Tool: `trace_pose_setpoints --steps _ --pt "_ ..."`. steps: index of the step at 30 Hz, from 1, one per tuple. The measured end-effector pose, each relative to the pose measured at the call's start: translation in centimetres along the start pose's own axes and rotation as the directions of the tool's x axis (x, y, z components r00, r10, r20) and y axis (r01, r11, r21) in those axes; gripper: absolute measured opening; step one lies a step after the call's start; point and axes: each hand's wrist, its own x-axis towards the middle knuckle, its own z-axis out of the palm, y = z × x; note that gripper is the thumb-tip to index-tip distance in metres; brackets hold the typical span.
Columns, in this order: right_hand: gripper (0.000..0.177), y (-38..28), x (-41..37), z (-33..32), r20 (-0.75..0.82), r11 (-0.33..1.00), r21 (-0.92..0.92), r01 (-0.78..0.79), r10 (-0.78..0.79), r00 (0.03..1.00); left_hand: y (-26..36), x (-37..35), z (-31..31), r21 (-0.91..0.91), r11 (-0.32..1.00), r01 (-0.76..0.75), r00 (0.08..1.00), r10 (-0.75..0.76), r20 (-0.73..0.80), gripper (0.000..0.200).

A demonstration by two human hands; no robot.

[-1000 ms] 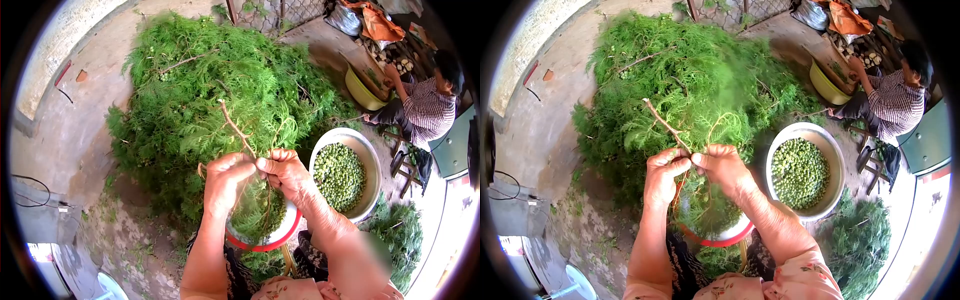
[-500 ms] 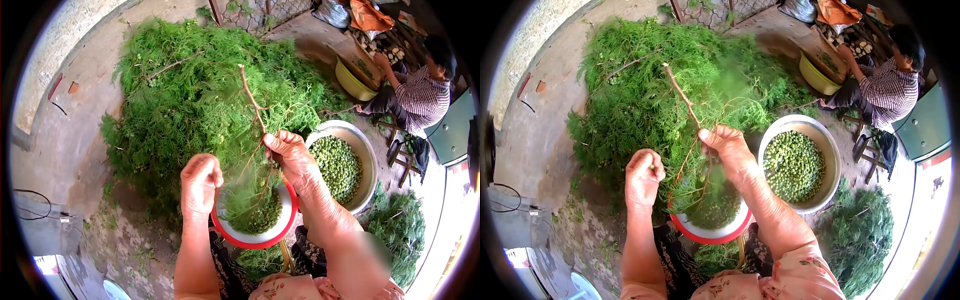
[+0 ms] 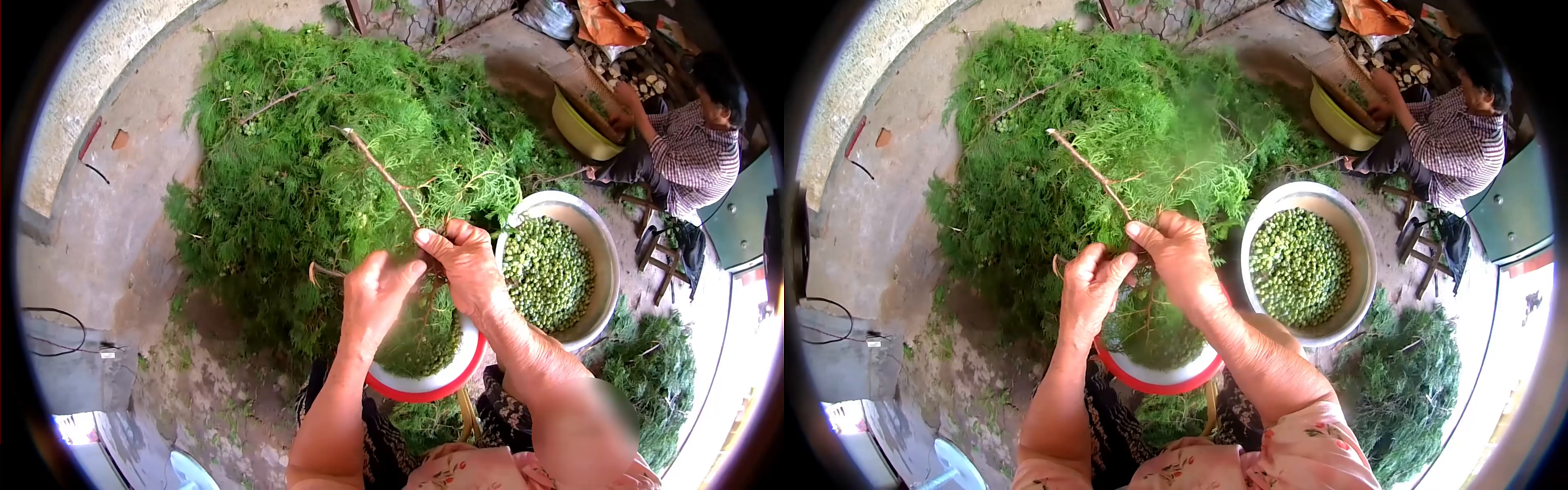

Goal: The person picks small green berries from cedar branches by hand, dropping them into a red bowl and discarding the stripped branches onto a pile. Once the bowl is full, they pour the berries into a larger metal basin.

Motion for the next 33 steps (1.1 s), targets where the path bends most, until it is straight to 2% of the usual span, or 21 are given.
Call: trace_pose_setpoints --steps 2,5,6,7,9,10,11,13,14,17,18,21,22,25,26,27,29,32,33 --pt "0.019 0.0 -0.2 0.3 0.019 1.000 -0.011 0.020 -0.019 1.000 -0.4 0.0 0.4 -0.026 1.000 -0.016 1.000 0.016 -0.002 0.013" --pt "0.015 -1.7 -0.4 0.3 -0.036 0.975 0.162 -0.153 0.161 0.986 0.7 -0.3 0.0 -0.341 0.925 0.164 0.983 -0.126 0.132 0.008" --pt "0.011 -2.5 -0.3 0.0 -0.051 0.953 0.237 -0.188 0.205 0.977 0.7 -0.1 -0.6 -0.376 0.911 0.167 0.982 -0.120 0.145 0.009" --pt "0.011 -2.1 0.3 -1.0 -0.014 0.934 0.321 -0.159 0.172 0.985 1.2 0.0 -1.1 -0.419 0.890 0.181 0.983 -0.147 0.112 0.011" --pt "0.011 -2.5 0.9 -2.1 0.032 0.913 0.381 -0.146 0.145 0.989 0.3 0.5 -2.7 -0.664 0.735 0.134 0.986 -0.164 0.017 0.012" --pt "0.010 -2.4 1.4 -2.4 -0.036 0.911 0.402 -0.089 0.113 0.993 0.2 0.5 -3.1 -0.656 0.749 0.093 0.981 -0.181 -0.068 0.016" --pt "0.010 -2.3 1.7 -2.8 -0.013 0.940 0.332 -0.078 0.087 0.996 0.2 0.6 -3.7 -0.712 0.695 0.103 0.966 -0.241 -0.095 0.019" --pt "0.011 -2.5 1.7 -3.7 0.090 0.902 0.406 -0.147 0.121 0.989 -0.5 0.7 -4.6 -0.804 0.584 0.112 0.974 -0.224 -0.028 0.022" --pt "0.015 -2.2 1.8 -3.8 0.116 0.900 0.428 -0.088 0.042 0.992 -0.5 0.6 -4.6 -0.804 0.586 0.104 0.972 -0.231 -0.043 0.020" --pt "0.025 -2.5 1.7 -4.5 0.221 0.887 0.434 -0.161 0.068 0.973 0.4 0.7 -4.1 -0.811 0.580 0.078 0.975 -0.214 -0.059 0.019" --pt "0.027 -2.7 1.5 -4.2 0.158 0.895 0.421 -0.147 0.087 0.984 0.4 0.8 -4.0 -0.819 0.570 0.068 0.974 -0.215 -0.069 0.016" --pt "0.029 -2.8 1.2 -3.9 0.157 0.923 0.350 -0.161 0.112 0.981 0.1 1.0 -4.4 -0.693 0.717 0.072 0.975 -0.197 -0.102 0.013" --pt "0.031 -3.2 0.6 -3.4 0.205 0.900 0.371 -0.228 0.160 0.965 0.4 1.0 -4.2 -0.589 0.807 0.036 0.982 -0.138 -0.129 0.014" --pt "0.030 -2.1 0.7 -3.3 0.251 0.913 0.328 -0.244 0.164 0.954 1.2 0.6 -2.5 -0.218 0.976 -0.018 0.994 -0.006 -0.109 0.026" --pt "0.029 -2.6 0.2 -2.4 0.169 0.912 0.335 -0.235 0.187 0.968 1.4 0.4 -2.2 -0.105 0.994 0.002 0.999 -0.008 -0.053 0.029" --pt "0.028 -2.4 0.2 -2.5 0.217 0.900 0.348 -0.262 0.194 0.957 0.8 0.5 -2.2 0.033 0.994 -0.100 0.995 0.099 0.025 0.019" --pt "0.028 -2.3 0.2 -2.3 0.138 0.904 0.359 -0.233 0.195 0.971 0.4 0.4 -2.4 -0.063 0.994 0.084 0.989 -0.076 0.125 0.011" --pt "0.028 -1.3 1.0 -3.3 0.203 0.929 0.325 -0.176 0.114 0.973 2.2 0.1 -2.8 -0.280 0.935 0.219 0.964 -0.163 0.211 0.011" --pt "0.028 -1.5 0.8 -3.0 0.185 0.932 0.319 -0.169 0.114 0.976 2.5 0.0 -2.9 -0.282 0.932 0.228 0.962 -0.172 0.210 0.013"
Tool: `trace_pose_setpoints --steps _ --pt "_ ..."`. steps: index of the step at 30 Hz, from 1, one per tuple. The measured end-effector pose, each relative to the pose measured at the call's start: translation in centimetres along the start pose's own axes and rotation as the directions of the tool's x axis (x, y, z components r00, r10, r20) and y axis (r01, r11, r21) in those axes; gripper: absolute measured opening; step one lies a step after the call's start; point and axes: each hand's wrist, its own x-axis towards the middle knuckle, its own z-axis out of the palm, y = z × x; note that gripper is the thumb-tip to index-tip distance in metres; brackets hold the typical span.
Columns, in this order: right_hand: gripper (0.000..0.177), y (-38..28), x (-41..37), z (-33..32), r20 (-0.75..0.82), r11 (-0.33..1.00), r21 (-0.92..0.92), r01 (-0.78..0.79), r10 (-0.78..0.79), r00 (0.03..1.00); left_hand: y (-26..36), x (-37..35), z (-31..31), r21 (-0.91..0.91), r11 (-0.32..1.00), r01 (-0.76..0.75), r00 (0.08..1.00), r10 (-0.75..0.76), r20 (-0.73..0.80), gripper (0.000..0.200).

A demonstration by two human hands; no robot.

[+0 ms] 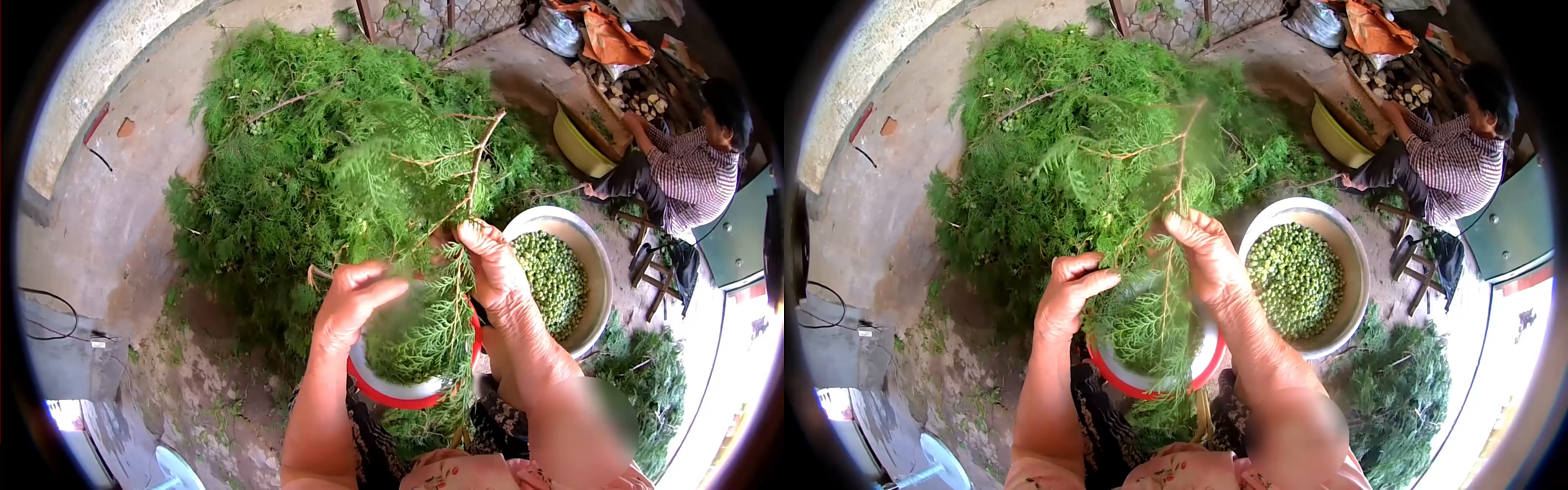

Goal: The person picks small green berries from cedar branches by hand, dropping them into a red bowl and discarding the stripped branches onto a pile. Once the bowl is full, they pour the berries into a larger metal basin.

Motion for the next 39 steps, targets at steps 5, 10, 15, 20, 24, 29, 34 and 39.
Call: trace_pose_setpoints --steps 5,10,15,20,24,29,34,39 --pt "0.020 -0.8 -0.3 1.2 -0.108 0.999 0.036 -0.020 0.024 0.994 -2.8 0.4 -1.3 -0.032 0.991 0.129 0.977 -0.122 0.173 0.017" --pt "0.012 -2.4 0.7 1.1 -0.221 0.988 0.073 0.139 -0.120 0.968 -1.3 -0.5 -1.2 -0.020 0.992 0.124 0.974 -0.118 0.195 0.024" --pt "0.022 -2.9 0.7 -0.2 -0.156 0.973 -0.079 0.218 -0.228 0.961 -1.6 -0.1 -2.9 0.350 0.936 -0.019 0.978 -0.055 0.200 0.027" --pt "0.021 -2.7 0.4 0.3 -0.091 0.944 -0.278 0.175 -0.207 0.974 -2.9 -0.1 -3.9 0.654 0.746 -0.125 0.985 0.014 0.173 0.026" --pt "0.036 -2.3 0.6 0.4 -0.164 0.708 -0.666 0.235 -0.446 0.880 -3.1 -0.1 -4.2 0.699 0.706 -0.111 0.962 -0.100 0.255 0.023" --pt "0.057 -1.0 1.8 -0.7 -0.149 0.519 -0.808 0.277 -0.636 0.757 -1.9 -0.6 -3.0 0.749 0.661 0.039 0.943 -0.273 0.191 0.024" --pt "0.068 -3.9 -0.1 2.2 -0.227 0.327 -0.940 -0.092 -0.403 0.887 -3.7 -0.4 -2.8 0.706 0.689 -0.163 0.957 -0.065 0.284 0.043" --pt "0.035 -1.9 1.2 0.1 0.081 0.108 -0.967 0.229 -0.726 0.683 -2.7 -0.4 -1.8 0.742 0.649 -0.168 0.953 -0.086 0.291 0.044"
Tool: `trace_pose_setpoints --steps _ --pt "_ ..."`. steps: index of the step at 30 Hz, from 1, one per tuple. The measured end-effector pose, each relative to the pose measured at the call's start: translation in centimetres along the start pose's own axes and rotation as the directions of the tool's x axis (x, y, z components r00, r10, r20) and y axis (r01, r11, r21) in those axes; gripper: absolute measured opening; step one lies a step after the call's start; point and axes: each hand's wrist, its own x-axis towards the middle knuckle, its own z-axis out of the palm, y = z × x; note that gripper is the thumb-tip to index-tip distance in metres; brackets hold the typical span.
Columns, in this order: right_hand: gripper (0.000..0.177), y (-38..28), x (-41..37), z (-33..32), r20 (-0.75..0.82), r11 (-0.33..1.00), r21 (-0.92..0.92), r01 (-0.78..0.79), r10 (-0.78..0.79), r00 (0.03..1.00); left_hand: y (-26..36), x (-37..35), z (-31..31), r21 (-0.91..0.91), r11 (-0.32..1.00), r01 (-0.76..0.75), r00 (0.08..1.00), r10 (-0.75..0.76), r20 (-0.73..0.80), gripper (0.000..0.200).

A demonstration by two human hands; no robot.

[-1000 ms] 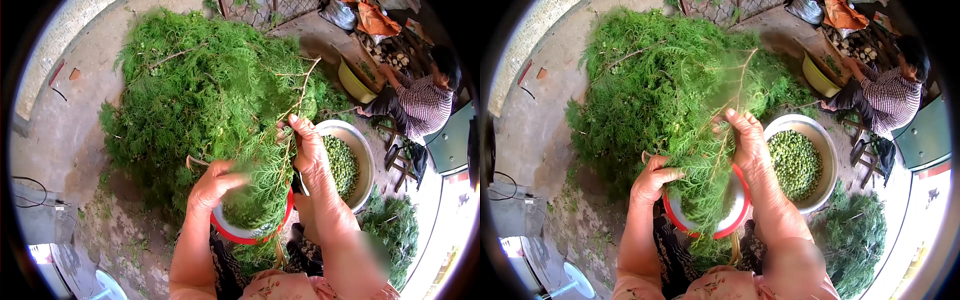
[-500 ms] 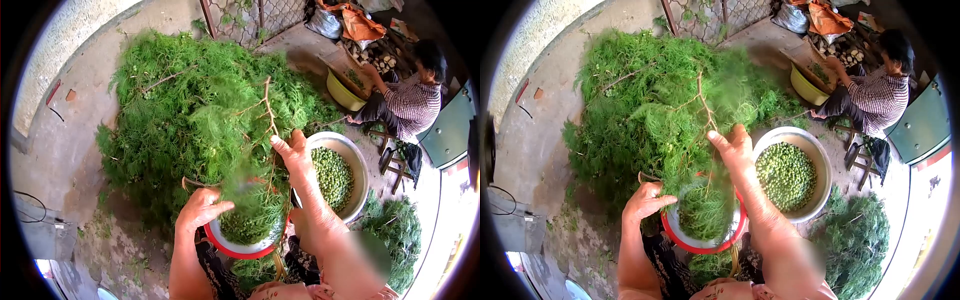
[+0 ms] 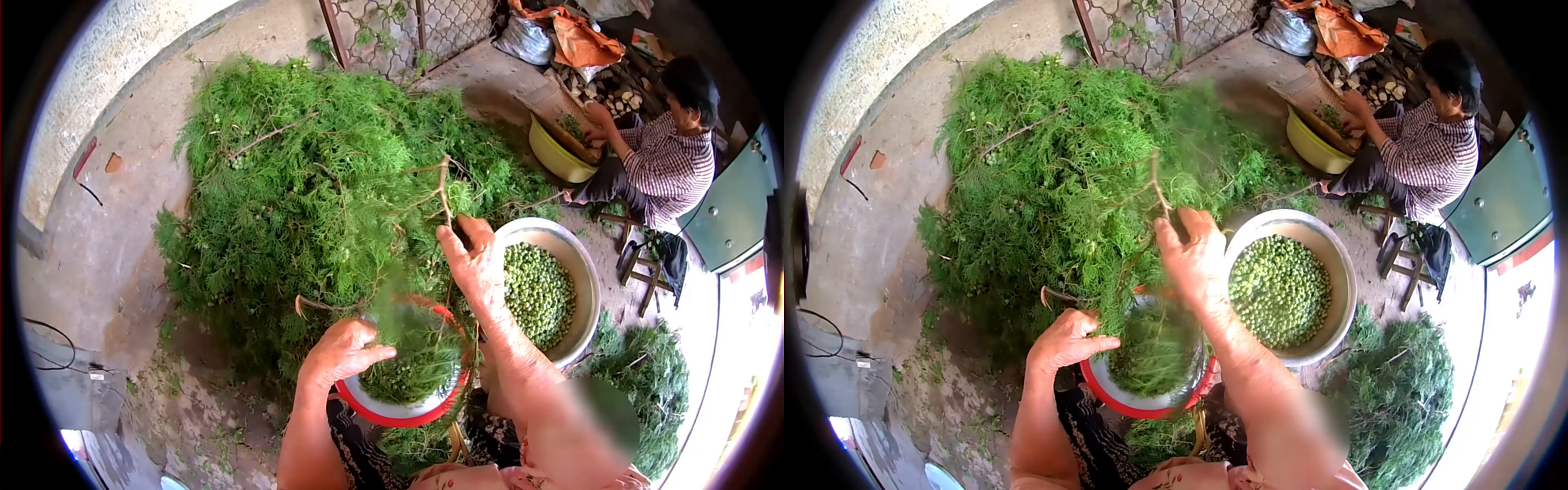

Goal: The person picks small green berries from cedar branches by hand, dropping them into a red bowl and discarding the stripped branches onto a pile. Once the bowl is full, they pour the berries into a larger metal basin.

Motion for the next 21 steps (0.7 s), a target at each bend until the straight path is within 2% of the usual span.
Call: trace_pose_setpoints --steps 1,2,3,4,5,7,10,11,13,15,16,17,18,19,20,21 --pt "0.031 0.5 -0.1 0.0 -0.026 0.998 -0.031 0.052 -0.053 0.998 -0.1 0.1 0.1 0.006 1.000 -0.005 1.000 0.005 -0.002 0.044" --pt "0.030 1.0 0.0 -0.2 0.067 0.968 0.177 -0.179 0.169 0.983 -0.3 0.2 0.1 0.010 1.000 -0.010 1.000 0.010 -0.004 0.044" --pt "0.030 0.8 0.2 -0.5 0.201 0.844 0.349 -0.408 0.358 0.912 -0.4 0.3 0.2 -0.012 1.000 -0.013 1.000 0.013 0.001 0.041" --pt "0.031 -0.5 0.6 -1.2 0.274 0.708 0.426 -0.564 0.493 0.826 -0.5 0.3 0.2 -0.035 0.999 -0.015 1.000 0.015 0.006 0.037" --pt "0.036 0.0 0.3 -1.0 0.265 0.579 0.542 -0.609 0.569 0.778 -0.5 0.4 0.1 -0.057 0.998 -0.017 1.000 0.018 0.009 0.034" --pt "0.029 -0.6 0.5 -1.5 0.357 0.422 0.687 -0.592 0.514 0.780 0.2 0.1 -0.5 -0.124 0.992 -0.022 1.000 0.019 -0.025 0.025" --pt "0.025 -0.1 0.2 -1.1 0.416 0.217 0.837 -0.503 0.344 0.842 0.2 0.0 -1.0 -0.229 0.973 -0.019 0.995 -0.004 -0.100 0.023" --pt "0.024 0.1 0.3 -1.0 0.462 0.150 0.826 -0.543 0.372 0.805 -0.1 0.1 -1.2 -0.265 0.964 -0.017 0.992 -0.017 -0.128 0.026" --pt "0.024 0.0 0.6 -0.8 0.554 0.009 0.791 -0.612 0.413 0.722 -1.3 0.3 -1.3 -0.212 0.976 -0.041 0.975 -0.007 -0.223 0.024" --pt "0.023 -0.6 0.4 -0.7 0.575 0.023 0.764 -0.645 0.429 0.696 -1.7 0.3 -1.7 -0.215 0.970 -0.112 0.953 0.044 -0.299 0.024" --pt "0.023 -0.9 0.2 -0.7 0.594 0.028 0.748 -0.663 0.415 0.689 -0.6 0.2 -2.0 -0.232 0.972 0.036 0.949 -0.106 -0.297 0.025" --pt "0.024 -1.0 0.1 -0.7 0.613 0.034 0.733 -0.680 0.401 0.681 -0.9 0.4 -1.7 -0.220 0.976 -0.011 0.924 -0.074 -0.374 0.024" --pt "0.024 -0.6 0.1 -0.6 0.673 -0.046 0.697 -0.716 0.388 0.630 -1.4 0.6 -1.5 -0.203 0.978 -0.055 0.893 -0.043 -0.448 0.024" --pt "0.024 -0.4 0.0 -0.3 0.667 -0.058 0.707 -0.705 0.387 0.637 -1.6 0.6 -1.3 -0.182 0.978 -0.096 0.854 -0.013 -0.521 0.023" --pt "0.024 -0.1 -0.2 0.1 0.661 -0.070 0.717 -0.694 0.386 0.644 -1.7 0.7 -1.3 -0.163 0.985 -0.055 0.815 -0.050 -0.577 0.019" --pt "0.025 0.0 -0.3 0.3 0.655 -0.082 0.726 -0.682 0.385 0.651 -0.9 0.8 -1.5 -0.232 0.972 -0.044 0.775 -0.114 -0.621 0.017"
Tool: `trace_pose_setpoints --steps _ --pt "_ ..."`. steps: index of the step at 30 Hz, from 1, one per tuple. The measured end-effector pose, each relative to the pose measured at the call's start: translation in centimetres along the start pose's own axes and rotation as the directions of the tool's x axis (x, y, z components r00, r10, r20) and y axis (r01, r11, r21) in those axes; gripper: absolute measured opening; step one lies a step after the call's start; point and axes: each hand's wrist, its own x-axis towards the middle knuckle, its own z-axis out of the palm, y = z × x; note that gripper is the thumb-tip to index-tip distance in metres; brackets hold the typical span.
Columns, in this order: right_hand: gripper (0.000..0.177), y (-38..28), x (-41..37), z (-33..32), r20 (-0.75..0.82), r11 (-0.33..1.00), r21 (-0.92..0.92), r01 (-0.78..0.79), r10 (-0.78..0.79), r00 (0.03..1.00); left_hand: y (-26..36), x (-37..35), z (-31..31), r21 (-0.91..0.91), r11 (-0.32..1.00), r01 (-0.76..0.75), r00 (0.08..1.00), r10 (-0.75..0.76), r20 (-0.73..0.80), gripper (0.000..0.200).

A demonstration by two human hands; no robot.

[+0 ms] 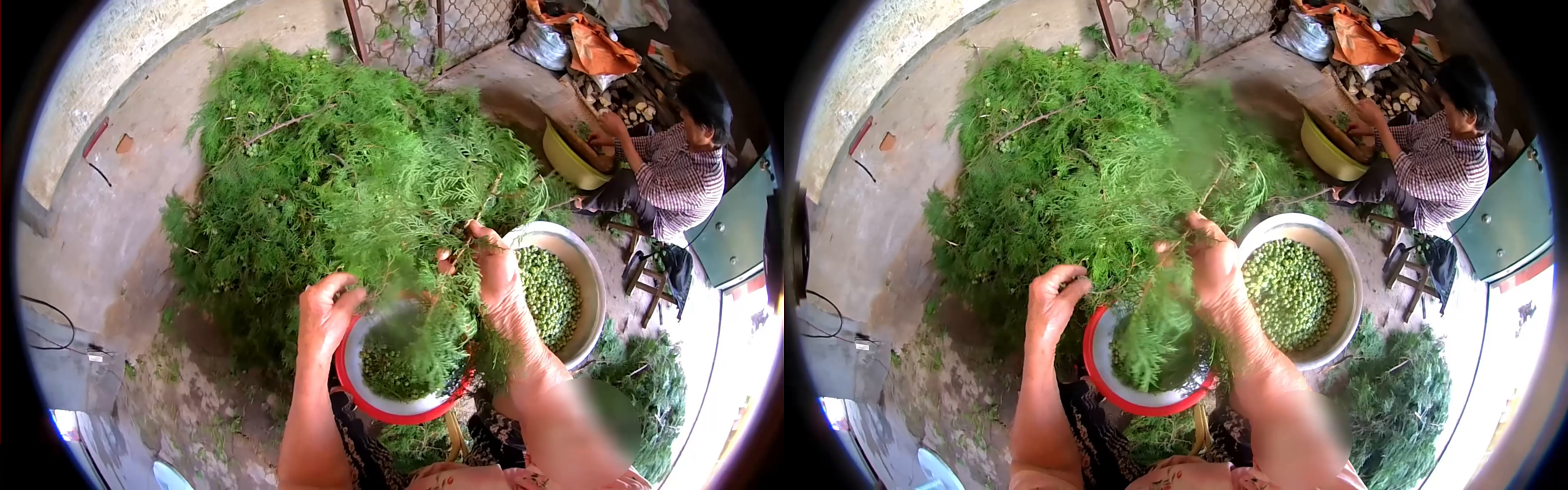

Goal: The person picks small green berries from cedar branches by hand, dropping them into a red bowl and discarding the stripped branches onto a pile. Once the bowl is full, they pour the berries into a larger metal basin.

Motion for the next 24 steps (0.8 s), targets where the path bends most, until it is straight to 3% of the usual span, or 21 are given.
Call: trace_pose_setpoints --steps 1,4,6,8,12,14,16,17,20,22,24 --pt "0.038 -0.3 -0.1 -0.4 0.070 0.992 0.005 -0.123 0.122 0.990 0.1 0.1 0.0 -0.066 0.997 -0.036 0.998 0.033 -0.044 0.015" --pt "0.036 0.9 0.8 -1.2 0.075 0.998 -0.053 -0.028 0.032 0.997 -0.1 0.2 0.2 -0.256 0.963 -0.080 0.992 0.051 -0.116 0.012" --pt "0.036 1.1 0.7 -1.1 0.069 0.991 -0.085 -0.099 0.105 0.992 0.7 -0.1 0.7 -0.316 0.943 -0.103 0.983 0.047 -0.179 0.014" --pt "0.036 1.4 0.0 0.0 0.031 0.980 -0.106 -0.167 0.171 0.985 1.5 -0.3 1.3 -0.189 0.967 -0.168 0.955 0.113 -0.273 0.019" --pt "0.036 3.0 -0.1 0.6 -0.027 0.973 -0.139 -0.184 0.182 0.983 1.6 -0.1 1.7 0.066 0.928 -0.366 0.886 0.370 -0.278 0.025" --pt "0.047 3.0 -0.4 0.7 -0.009 0.908 -0.400 -0.124 0.131 0.991 1.8 0.0 1.9 0.103 0.910 -0.403 0.863 0.415 -0.287 0.023" --pt "0.054 2.9 -1.0 1.5 -0.020 0.825 -0.562 -0.069 0.071 0.997 2.4 -0.2 2.1 -0.070 0.936 -0.346 0.895 0.307 -0.323 0.018" --pt "0.056 3.5 -0.8 1.0 0.016 0.753 -0.654 0.065 -0.072 0.997 2.2 -0.2 1.8 -0.110 0.943 -0.313 0.906 0.261 -0.334 0.015" --pt "0.054 2.6 -1.1 1.2 0.086 0.755 -0.656 -0.013 0.091 0.992 2.0 -0.2 1.2 -0.256 0.946 -0.200 0.925 0.096 -0.367 0.011" --pt "0.052 3.5 -1.1 1.4 0.142 0.673 -0.722 0.161 -0.083 0.986 1.8 -0.2 1.1 -0.284 0.942 -0.180 0.941 0.080 -0.329 0.010" --pt "0.052 2.9 -1.5 1.7 0.035 0.706 -0.708 -0.006 0.044 0.998 2.2 -0.2 1.4 -0.256 0.944 -0.206 0.947 0.126 -0.297 0.008"
